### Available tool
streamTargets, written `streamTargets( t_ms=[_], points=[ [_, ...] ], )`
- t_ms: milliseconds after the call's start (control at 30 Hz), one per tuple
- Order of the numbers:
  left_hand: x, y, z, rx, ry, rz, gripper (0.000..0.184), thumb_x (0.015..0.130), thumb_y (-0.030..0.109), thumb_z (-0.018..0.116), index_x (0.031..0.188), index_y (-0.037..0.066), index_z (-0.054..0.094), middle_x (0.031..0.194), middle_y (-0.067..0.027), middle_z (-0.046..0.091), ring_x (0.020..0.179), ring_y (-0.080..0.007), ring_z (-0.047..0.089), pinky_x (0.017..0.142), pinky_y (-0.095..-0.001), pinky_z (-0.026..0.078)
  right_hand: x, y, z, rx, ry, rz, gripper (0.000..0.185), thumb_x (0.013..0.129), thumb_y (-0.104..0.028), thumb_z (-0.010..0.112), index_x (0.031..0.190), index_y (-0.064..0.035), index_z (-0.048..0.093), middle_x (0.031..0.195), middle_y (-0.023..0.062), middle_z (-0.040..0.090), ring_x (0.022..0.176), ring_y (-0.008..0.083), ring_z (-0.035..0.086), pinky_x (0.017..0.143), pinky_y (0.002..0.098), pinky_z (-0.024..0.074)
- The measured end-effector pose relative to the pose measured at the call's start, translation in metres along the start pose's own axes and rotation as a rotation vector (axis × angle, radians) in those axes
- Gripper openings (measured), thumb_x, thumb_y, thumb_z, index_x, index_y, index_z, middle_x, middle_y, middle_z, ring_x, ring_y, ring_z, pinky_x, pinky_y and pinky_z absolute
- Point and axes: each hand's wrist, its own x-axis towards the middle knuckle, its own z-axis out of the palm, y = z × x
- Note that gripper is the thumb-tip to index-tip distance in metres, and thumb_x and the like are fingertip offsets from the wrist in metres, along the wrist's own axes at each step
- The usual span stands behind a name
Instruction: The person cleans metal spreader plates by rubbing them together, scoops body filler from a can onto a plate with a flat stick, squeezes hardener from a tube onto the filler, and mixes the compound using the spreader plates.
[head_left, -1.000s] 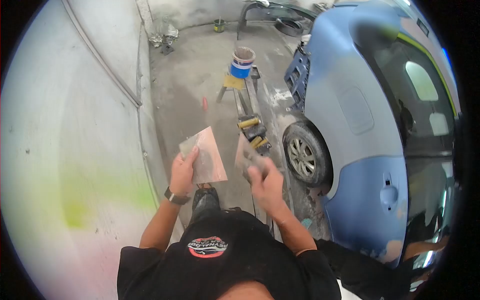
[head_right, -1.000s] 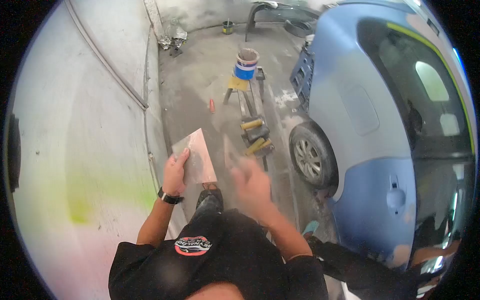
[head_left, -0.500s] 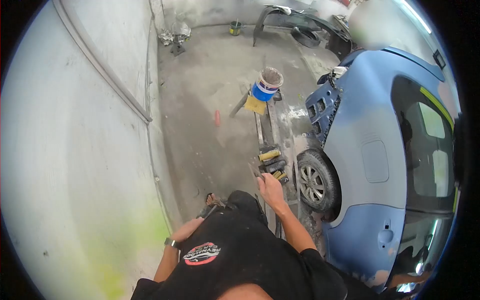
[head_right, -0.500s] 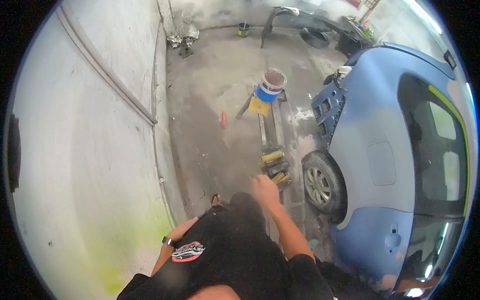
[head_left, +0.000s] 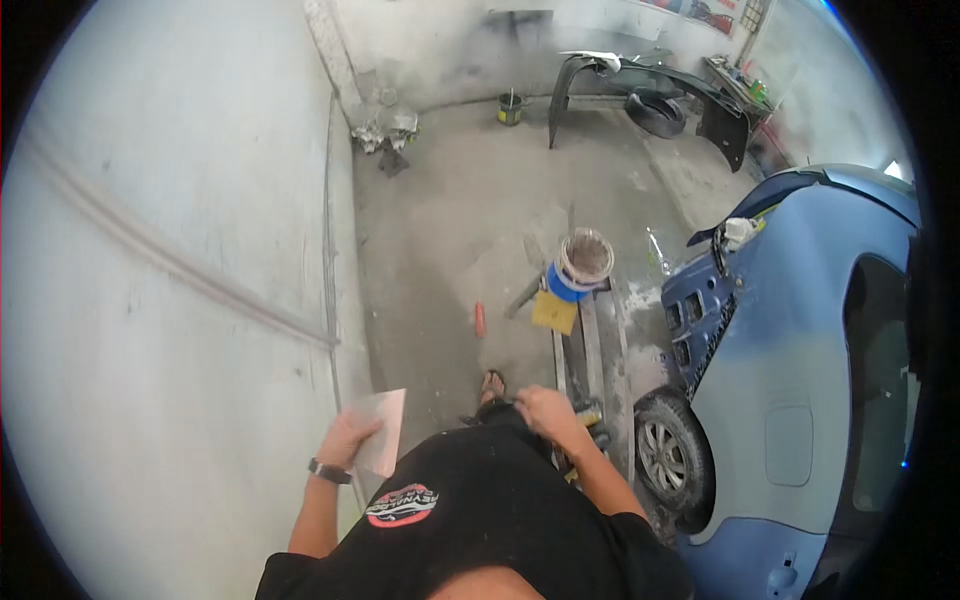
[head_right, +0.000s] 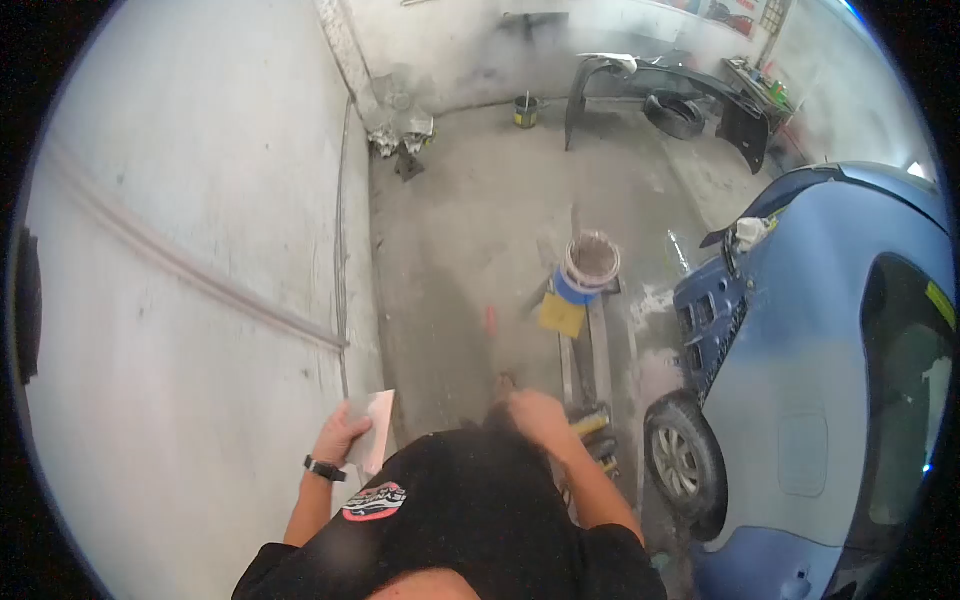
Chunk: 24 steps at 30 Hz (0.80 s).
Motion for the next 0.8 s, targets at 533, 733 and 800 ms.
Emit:
streamTargets(
  t_ms=[533, 733, 800],
  points=[
    [0.246, 0.198, 0.006, -0.414, -0.424, -0.153, 0.027, 0.095, 0.016, 0.067, 0.118, 0.003, 0.067, 0.103, -0.0011, 0.072, 0.09, -0.0064, 0.064, 0.073, -0.0299, 0.053, 0.155, 0.089, -0.205, 1.628, 0.377, 0.011, 0.03, 0.098, -0.02, 0.064, 0.118, 0.0014, 0.065, 0.108, 0.0109, 0.071, 0.098, 0.0212, 0.07, 0.082, 0.0367, 0.0568],
    [0.433, 0.138, 0.001, 0.14, -0.591, -0.536, 0.03, 0.098, 0.026, 0.066, 0.117, 0.004, 0.068, 0.101, -0.0016, 0.071, 0.087, -0.0081, 0.065, 0.077, -0.0291, 0.052, 0.259, 0.084, -0.186, 1.995, 0.744, 0.053, 0.039, 0.099, -0.026, 0.063, 0.128, 0.0, 0.06, 0.119, 0.0097, 0.069, 0.106, 0.0223, 0.068, 0.093, 0.0391, 0.0554],
    [0.511, 0.134, -0.026, 0.408, -0.34, -0.223, 0.037, 0.098, 0.034, 0.063, 0.118, 0.003, 0.068, 0.102, -0.0089, 0.073, 0.089, -0.0149, 0.068, 0.08, -0.0357, 0.053, 0.297, 0.095, -0.179, 2.018, 0.755, 0.113, 0.038, 0.099, -0.025, 0.063, 0.128, -0.0007, 0.061, 0.119, 0.009, 0.069, 0.108, 0.0222, 0.067, 0.095, 0.0395, 0.0542]
  ],
)
